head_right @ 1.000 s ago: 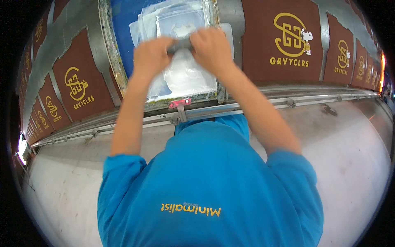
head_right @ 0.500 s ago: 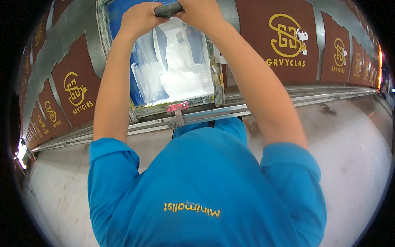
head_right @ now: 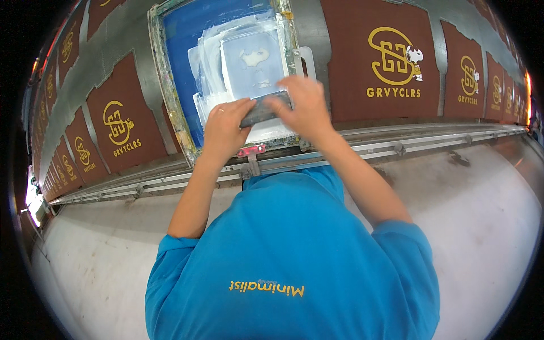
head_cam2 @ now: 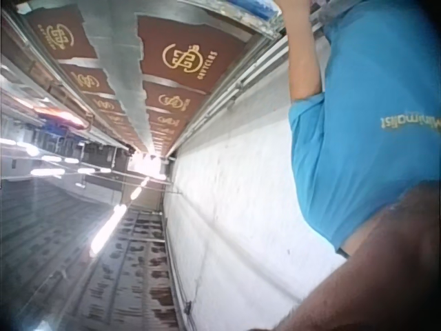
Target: The person uses a squeegee to spread white ink across a screen printing frame mounted on a rail. They repeatedly pull the squeegee across the mesh to distribute the ink evenly over the stencil area.
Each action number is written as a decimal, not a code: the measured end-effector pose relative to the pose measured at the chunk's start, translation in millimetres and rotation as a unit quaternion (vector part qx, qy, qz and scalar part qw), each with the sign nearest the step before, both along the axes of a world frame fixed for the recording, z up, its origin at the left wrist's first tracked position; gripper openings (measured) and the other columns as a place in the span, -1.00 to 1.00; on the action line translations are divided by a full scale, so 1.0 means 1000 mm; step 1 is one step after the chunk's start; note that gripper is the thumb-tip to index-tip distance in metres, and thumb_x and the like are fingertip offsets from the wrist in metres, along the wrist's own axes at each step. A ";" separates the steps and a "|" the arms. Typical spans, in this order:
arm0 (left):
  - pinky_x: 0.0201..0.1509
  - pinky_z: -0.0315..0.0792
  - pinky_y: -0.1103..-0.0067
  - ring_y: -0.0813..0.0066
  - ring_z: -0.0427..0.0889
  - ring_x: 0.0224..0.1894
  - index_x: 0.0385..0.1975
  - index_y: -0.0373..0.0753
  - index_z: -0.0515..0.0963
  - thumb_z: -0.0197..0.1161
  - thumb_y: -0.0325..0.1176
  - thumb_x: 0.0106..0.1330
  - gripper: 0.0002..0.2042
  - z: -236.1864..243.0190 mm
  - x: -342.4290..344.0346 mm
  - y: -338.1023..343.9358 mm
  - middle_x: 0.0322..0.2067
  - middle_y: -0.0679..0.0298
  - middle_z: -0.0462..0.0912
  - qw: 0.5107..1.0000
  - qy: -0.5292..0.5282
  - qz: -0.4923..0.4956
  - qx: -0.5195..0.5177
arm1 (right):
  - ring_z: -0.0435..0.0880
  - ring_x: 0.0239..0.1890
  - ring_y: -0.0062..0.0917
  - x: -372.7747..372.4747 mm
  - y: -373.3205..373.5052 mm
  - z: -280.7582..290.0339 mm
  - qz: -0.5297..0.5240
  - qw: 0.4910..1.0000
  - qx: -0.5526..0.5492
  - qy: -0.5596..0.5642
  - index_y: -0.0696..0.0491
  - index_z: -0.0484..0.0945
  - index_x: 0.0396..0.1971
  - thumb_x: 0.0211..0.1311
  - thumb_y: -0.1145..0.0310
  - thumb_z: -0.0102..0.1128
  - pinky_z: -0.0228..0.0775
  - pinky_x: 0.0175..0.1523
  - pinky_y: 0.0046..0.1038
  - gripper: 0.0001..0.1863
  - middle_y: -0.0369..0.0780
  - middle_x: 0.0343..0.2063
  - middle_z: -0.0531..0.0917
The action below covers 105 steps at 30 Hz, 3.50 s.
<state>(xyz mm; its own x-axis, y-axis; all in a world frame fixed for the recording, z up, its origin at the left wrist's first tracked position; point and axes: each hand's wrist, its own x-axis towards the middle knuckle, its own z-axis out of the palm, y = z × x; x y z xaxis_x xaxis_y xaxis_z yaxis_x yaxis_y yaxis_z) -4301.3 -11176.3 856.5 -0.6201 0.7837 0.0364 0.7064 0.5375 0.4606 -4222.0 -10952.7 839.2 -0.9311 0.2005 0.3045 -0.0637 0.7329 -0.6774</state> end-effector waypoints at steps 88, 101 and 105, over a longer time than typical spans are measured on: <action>-0.15 0.59 0.17 0.10 0.78 -0.23 -0.23 0.09 0.79 0.46 -0.17 0.23 -0.85 0.024 -0.222 -0.448 -0.35 0.20 0.77 0.990 -0.108 -0.001 -0.091 | 0.70 -0.22 -0.21 -0.193 -0.475 0.014 0.117 0.976 0.143 -0.118 -0.03 0.63 -0.37 0.01 0.25 0.54 0.46 -0.09 -0.17 -0.74 -0.19 -0.39 0.68; -0.11 0.63 0.24 0.12 0.79 -0.15 -0.17 0.15 0.79 0.45 -0.03 0.22 -0.77 0.027 -0.331 -0.387 -0.26 0.28 0.82 0.982 -0.022 0.057 -0.178 | 0.72 -0.25 -0.13 -0.322 -0.422 0.012 0.067 0.972 0.204 -0.093 0.00 0.64 -0.35 0.11 0.14 0.54 0.52 -0.15 -0.08 -0.70 -0.15 -0.39 0.71; -0.11 0.64 0.22 0.10 0.79 -0.19 -0.13 0.11 0.81 0.49 -0.23 0.15 -0.74 0.008 -0.238 -0.431 -0.25 0.27 0.81 0.991 -0.037 0.058 -0.112 | 0.66 -0.30 -0.25 -0.225 -0.463 -0.001 0.058 0.983 0.173 -0.034 0.00 0.59 -0.41 -0.10 0.34 0.54 0.46 -0.15 -0.16 -0.73 -0.23 -0.44 0.62</action>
